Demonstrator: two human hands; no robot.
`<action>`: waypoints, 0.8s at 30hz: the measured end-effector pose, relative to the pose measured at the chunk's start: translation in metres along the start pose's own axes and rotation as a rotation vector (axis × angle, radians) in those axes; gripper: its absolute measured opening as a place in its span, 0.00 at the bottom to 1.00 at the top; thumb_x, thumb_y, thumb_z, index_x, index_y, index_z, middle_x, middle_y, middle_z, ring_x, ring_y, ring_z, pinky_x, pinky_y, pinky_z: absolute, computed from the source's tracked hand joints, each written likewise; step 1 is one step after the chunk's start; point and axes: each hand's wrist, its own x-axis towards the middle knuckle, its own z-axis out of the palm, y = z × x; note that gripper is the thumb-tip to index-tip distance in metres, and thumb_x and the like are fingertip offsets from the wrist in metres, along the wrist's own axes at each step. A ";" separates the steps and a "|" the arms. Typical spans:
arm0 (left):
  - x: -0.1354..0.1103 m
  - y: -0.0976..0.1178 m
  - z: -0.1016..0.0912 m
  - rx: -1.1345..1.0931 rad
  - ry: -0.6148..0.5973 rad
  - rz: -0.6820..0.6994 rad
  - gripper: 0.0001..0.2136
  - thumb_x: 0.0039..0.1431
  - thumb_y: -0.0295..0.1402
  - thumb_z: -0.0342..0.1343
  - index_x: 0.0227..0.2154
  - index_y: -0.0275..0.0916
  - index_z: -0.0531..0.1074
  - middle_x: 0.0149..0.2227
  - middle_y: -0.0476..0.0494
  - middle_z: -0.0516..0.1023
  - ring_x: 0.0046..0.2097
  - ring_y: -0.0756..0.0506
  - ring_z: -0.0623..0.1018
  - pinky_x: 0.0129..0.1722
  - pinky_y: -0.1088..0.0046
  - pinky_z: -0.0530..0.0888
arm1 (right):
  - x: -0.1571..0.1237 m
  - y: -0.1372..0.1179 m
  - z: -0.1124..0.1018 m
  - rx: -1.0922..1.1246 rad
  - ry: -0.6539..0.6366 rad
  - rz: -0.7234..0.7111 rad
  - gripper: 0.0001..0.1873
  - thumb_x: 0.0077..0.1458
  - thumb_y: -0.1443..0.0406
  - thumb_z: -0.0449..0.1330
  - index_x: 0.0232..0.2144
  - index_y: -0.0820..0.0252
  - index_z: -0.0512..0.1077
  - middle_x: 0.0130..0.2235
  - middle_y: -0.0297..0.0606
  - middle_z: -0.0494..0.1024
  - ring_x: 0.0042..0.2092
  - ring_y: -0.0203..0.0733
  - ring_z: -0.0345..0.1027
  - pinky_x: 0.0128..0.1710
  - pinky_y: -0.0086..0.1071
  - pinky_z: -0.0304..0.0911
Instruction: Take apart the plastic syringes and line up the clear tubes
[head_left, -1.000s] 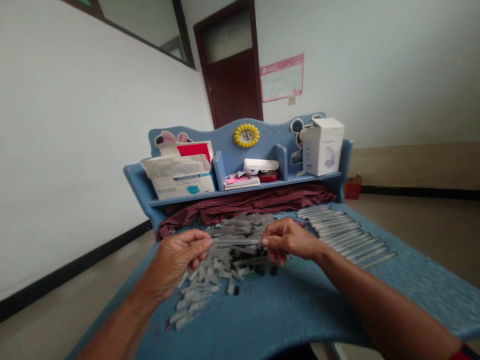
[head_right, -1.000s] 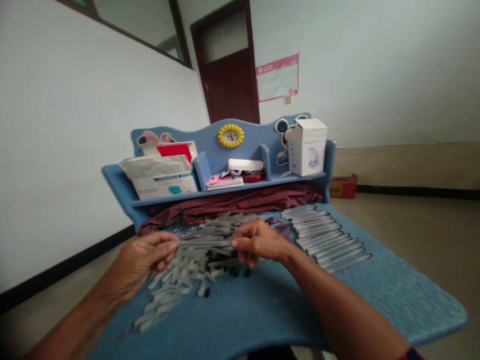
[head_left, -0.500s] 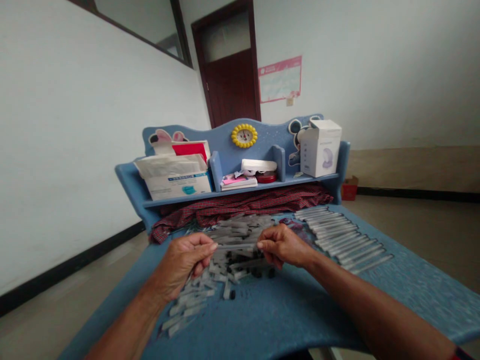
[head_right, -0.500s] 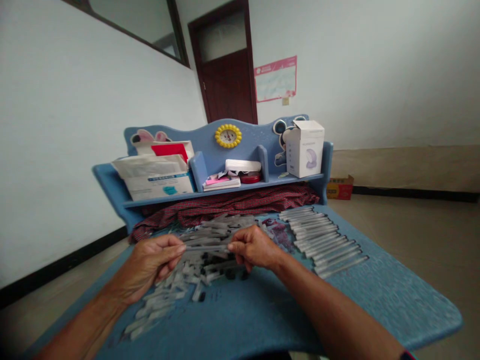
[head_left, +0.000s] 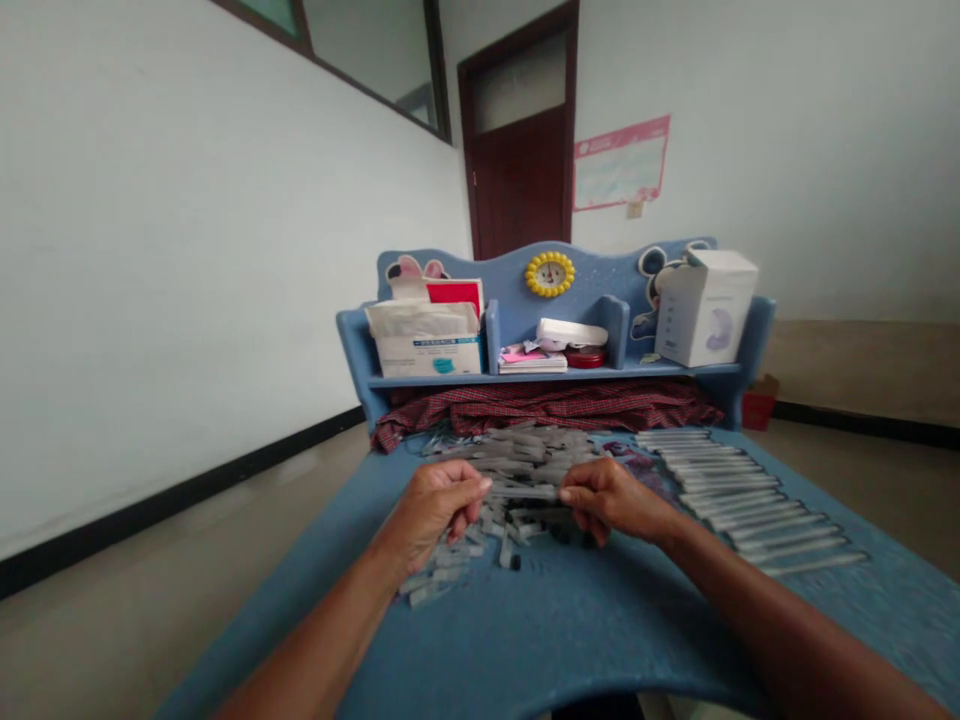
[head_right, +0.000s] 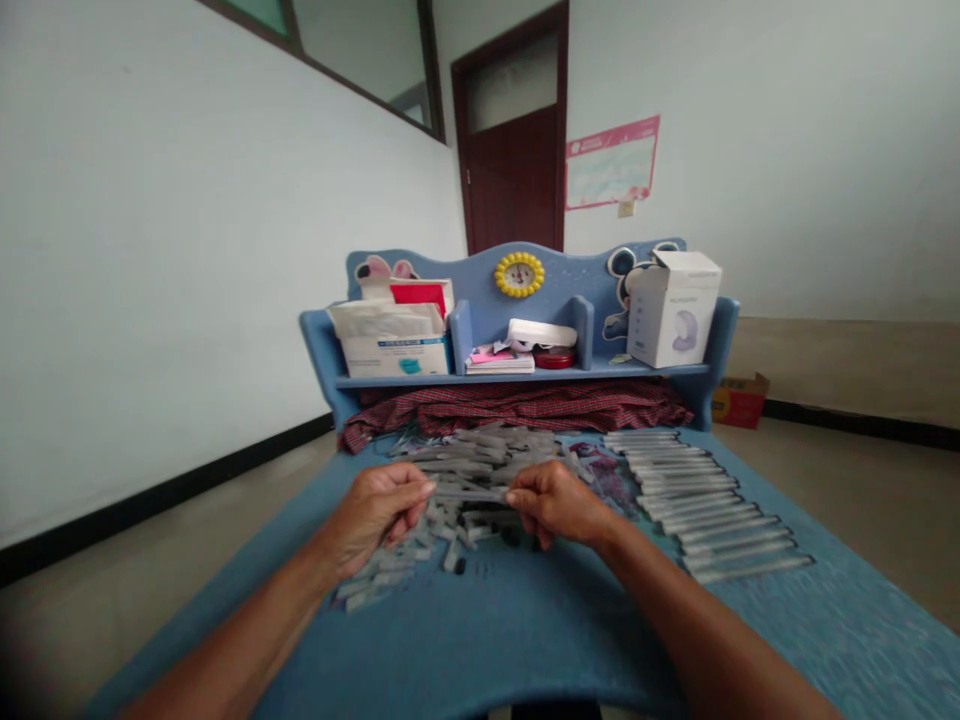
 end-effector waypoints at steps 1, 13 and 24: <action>0.000 -0.002 0.001 -0.006 -0.008 0.003 0.14 0.48 0.39 0.58 0.19 0.36 0.64 0.13 0.55 0.67 0.12 0.58 0.60 0.10 0.85 0.55 | -0.001 -0.002 0.000 -0.057 0.006 -0.001 0.17 0.53 0.56 0.52 0.20 0.61 0.63 0.17 0.29 0.67 0.15 0.31 0.61 0.14 0.23 0.52; -0.006 -0.006 0.018 -0.002 -0.049 -0.044 0.14 0.50 0.41 0.55 0.19 0.37 0.64 0.14 0.55 0.67 0.12 0.57 0.60 0.11 0.83 0.57 | -0.015 -0.036 0.024 -0.979 0.182 -0.227 0.07 0.57 0.65 0.52 0.31 0.58 0.71 0.32 0.34 0.76 0.34 0.38 0.70 0.31 0.28 0.53; -0.005 -0.002 0.009 0.471 0.101 0.122 0.13 0.53 0.41 0.51 0.25 0.36 0.71 0.17 0.53 0.68 0.18 0.53 0.65 0.19 0.80 0.60 | -0.020 -0.006 -0.071 -1.406 0.199 0.089 0.11 0.56 0.67 0.49 0.33 0.56 0.72 0.30 0.37 0.77 0.29 0.39 0.70 0.25 0.28 0.49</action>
